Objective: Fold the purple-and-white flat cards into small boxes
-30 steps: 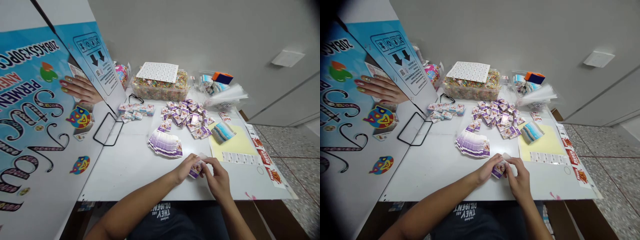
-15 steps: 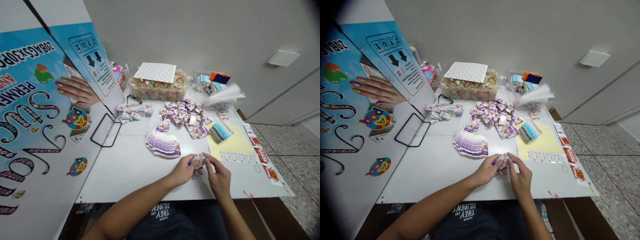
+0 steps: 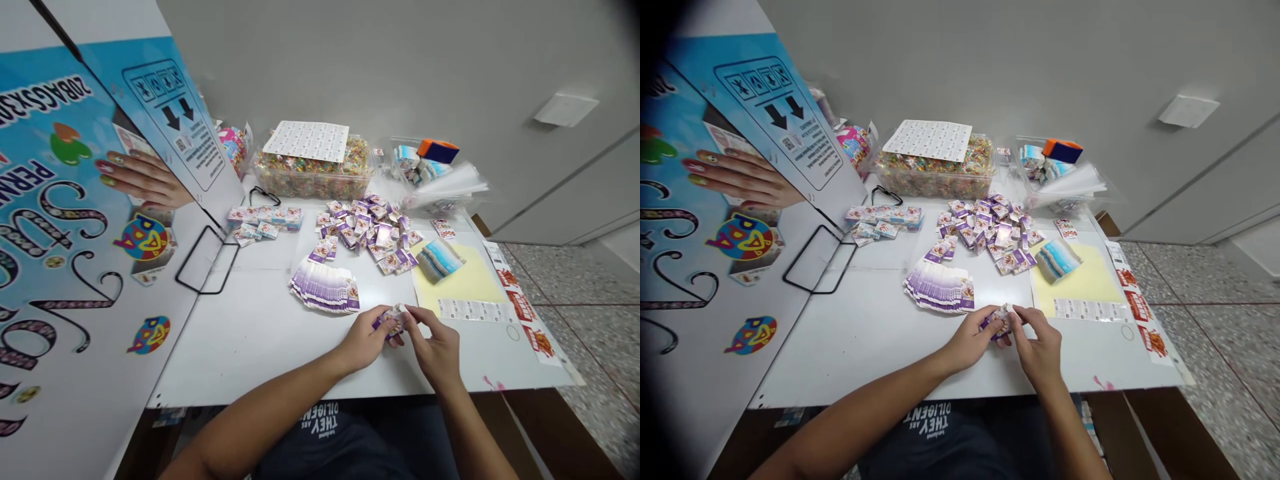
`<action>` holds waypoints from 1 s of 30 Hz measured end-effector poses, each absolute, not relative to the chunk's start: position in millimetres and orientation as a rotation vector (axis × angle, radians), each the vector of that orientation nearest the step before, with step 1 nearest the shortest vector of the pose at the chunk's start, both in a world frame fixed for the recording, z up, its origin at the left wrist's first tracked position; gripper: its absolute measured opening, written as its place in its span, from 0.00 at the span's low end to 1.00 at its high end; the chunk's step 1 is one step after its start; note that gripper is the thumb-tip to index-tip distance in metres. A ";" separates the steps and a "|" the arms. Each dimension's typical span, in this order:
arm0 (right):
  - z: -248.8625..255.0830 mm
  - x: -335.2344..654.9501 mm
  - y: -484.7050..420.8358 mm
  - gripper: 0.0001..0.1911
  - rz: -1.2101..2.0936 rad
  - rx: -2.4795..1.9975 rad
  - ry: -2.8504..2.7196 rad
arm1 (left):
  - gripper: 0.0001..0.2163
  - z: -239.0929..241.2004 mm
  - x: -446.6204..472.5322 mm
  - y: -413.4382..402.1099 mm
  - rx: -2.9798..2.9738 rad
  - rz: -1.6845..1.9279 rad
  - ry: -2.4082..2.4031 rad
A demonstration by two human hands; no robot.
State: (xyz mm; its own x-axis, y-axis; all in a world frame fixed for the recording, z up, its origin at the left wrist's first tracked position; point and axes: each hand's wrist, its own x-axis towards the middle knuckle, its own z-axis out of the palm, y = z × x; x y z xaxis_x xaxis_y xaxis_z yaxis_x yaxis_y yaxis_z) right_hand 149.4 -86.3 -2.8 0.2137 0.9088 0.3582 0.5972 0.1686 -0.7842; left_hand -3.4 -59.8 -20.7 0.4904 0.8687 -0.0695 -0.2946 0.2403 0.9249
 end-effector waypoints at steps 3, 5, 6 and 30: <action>-3.1 154.1 -84.4 0.13 0.548 -1.578 -1.328 | 0.17 -16.8 -4.7 -61.5 1.094 0.890 0.666; -3.1 155.7 -84.0 0.13 0.674 -1.554 -1.253 | 0.17 -15.5 -5.5 -62.3 1.115 0.894 0.674; -3.3 155.3 -84.4 0.13 0.720 -1.536 -1.230 | 0.17 -15.5 -5.7 -62.5 1.120 0.896 0.682; -21.3 141.5 -89.8 0.16 0.677 -1.403 -1.360 | 0.24 -21.9 -6.5 -65.6 1.255 0.901 0.806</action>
State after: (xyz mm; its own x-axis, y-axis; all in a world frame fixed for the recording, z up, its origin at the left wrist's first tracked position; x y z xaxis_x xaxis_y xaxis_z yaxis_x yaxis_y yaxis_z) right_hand 141.5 -89.8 -21.3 0.2029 0.9468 0.2500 0.3709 0.1620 -0.9144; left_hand -6.5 -65.6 -21.9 0.4364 0.8995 -0.0192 -0.1196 0.0791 0.9897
